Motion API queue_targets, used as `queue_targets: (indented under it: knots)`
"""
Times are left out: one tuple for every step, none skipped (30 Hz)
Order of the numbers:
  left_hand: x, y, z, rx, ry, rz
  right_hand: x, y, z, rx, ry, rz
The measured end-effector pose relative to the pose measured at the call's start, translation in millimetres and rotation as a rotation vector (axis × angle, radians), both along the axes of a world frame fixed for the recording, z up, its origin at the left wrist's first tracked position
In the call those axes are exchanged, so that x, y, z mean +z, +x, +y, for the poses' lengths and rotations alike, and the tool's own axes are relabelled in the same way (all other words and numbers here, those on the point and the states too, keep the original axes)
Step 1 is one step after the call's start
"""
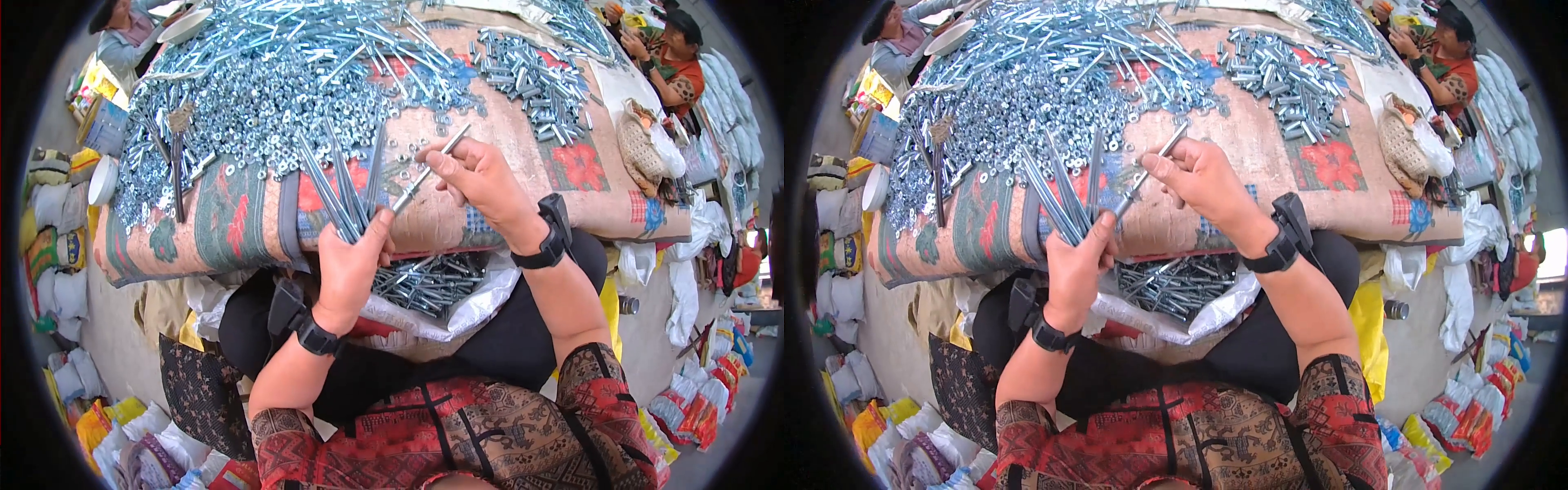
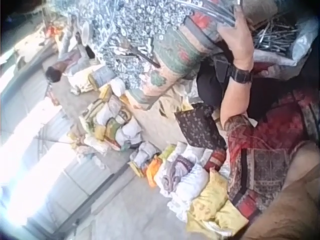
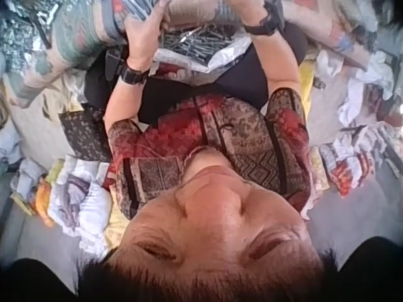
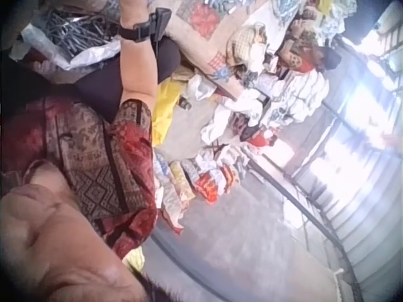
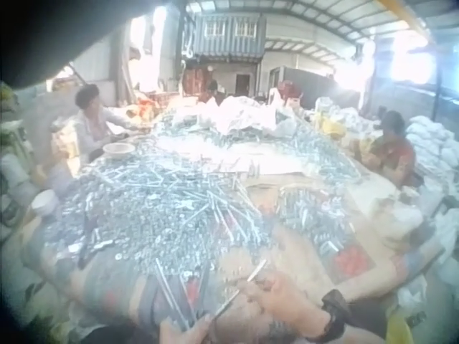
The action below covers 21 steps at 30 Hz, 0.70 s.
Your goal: Assembling bolts by sliding washers and small metal components onto the shafts.
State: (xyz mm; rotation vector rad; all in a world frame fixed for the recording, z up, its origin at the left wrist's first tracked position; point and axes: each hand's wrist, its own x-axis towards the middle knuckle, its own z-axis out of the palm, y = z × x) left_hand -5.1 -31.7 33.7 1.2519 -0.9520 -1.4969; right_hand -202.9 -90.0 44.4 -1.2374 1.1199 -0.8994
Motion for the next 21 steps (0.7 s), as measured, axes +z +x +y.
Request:
queue_targets:
  knots:
    - [-0.7, 0.2, 1.2, -0.002, 0.021, -0.002, 2.9, 1.5, 3.1, -0.002, 0.021, -0.002]
    - [-2.0, 0.6, 0.3, 0.008, -0.025, 0.013, 5.6, 4.4, 5.2, 0.068, -0.028, -0.03]
    - [-3.1, 0.5, 0.4, 0.018, -0.072, 0.028, 4.7, 7.4, 6.9, 0.137, -0.079, -0.059]
    - [-3.3, -4.3, 1.4, 0.055, -0.1, -0.013, 0.4, 9.2, 7.8, 0.103, -0.097, -0.03]
    - [-6.0, -4.1, 1.8, 0.049, -0.086, -0.012, 0.3, 9.9, 9.4, 0.098, -0.083, -0.03]
    - [-8.2, -2.6, 1.6, 0.012, -0.12, -0.056, 3.7, 10.4, 10.6, 0.05, -0.153, 0.088]
    - [-9.9, -2.2, 0.3, -0.024, -0.164, -0.098, 5.6, 9.9, 10.4, 0.003, -0.232, 0.206]
    - [-6.6, -3.1, -1.0, -0.028, -0.116, -0.066, 6.2, 5.0, 12.3, -0.011, -0.296, 0.342]
    - [-4.8, -1.5, -2.3, -0.033, -0.121, -0.059, 13.2, -0.1, 16.1, -0.017, -0.301, 0.348]
    - [-1.7, 2.5, -3.6, -0.007, -0.086, -0.088, 26.1, -5.8, 21.2, 0.166, -0.374, 0.536]
    - [-1.2, 4.4, -7.4, 0.014, -0.058, -0.109, 35.1, -12.8, 24.0, 0.345, -0.444, 0.734]
    - [-0.7, 8.6, -8.2, 0.013, -0.054, -0.086, 28.2, -18.1, 24.4, 0.422, -0.514, 0.8]
    - [-5.1, 11.0, -9.4, 0.006, -0.039, -0.062, 22.9, -24.4, 26.1, 0.36, -0.366, 0.598]
    - [-6.0, 8.4, -9.9, 0.013, -0.036, -0.029, 18.3, -35.2, 22.6, 0.243, -0.407, 0.635]
    - [-10.1, 10.4, -9.4, 0.021, -0.018, -0.045, 12.6, -44.7, 17.1, 0.133, -0.449, 0.655]
    - [-5.1, 4.1, -8.6, 0.072, 0.023, -0.068, 11.0, -59.8, 10.8, 0.109, -0.464, 0.681]
    - [-9.7, 4.3, -8.9, 0.061, 0.006, -0.052, 10.5, -79.4, 4.6, -0.062, -0.405, 0.711]
    - [-11.4, 1.8, -11.2, 0.067, 0.001, -0.039, 7.8, -102.4, -2.7, -0.234, -0.345, 0.733]
    - [-10.9, 0.0, -13.2, 0.078, -0.003, -0.031, 1.1, -131.8, -12.1, -0.324, -0.393, 0.788]
    - [-7.7, 1.8, -14.7, 0.073, -0.022, -0.028, -6.2, -162.9, -24.8, -0.408, -0.446, 0.831]
    - [-7.3, 2.6, -17.0, 0.101, -0.034, -0.046, -14.2, -196.4, -38.3, -0.418, -0.46, 0.834]
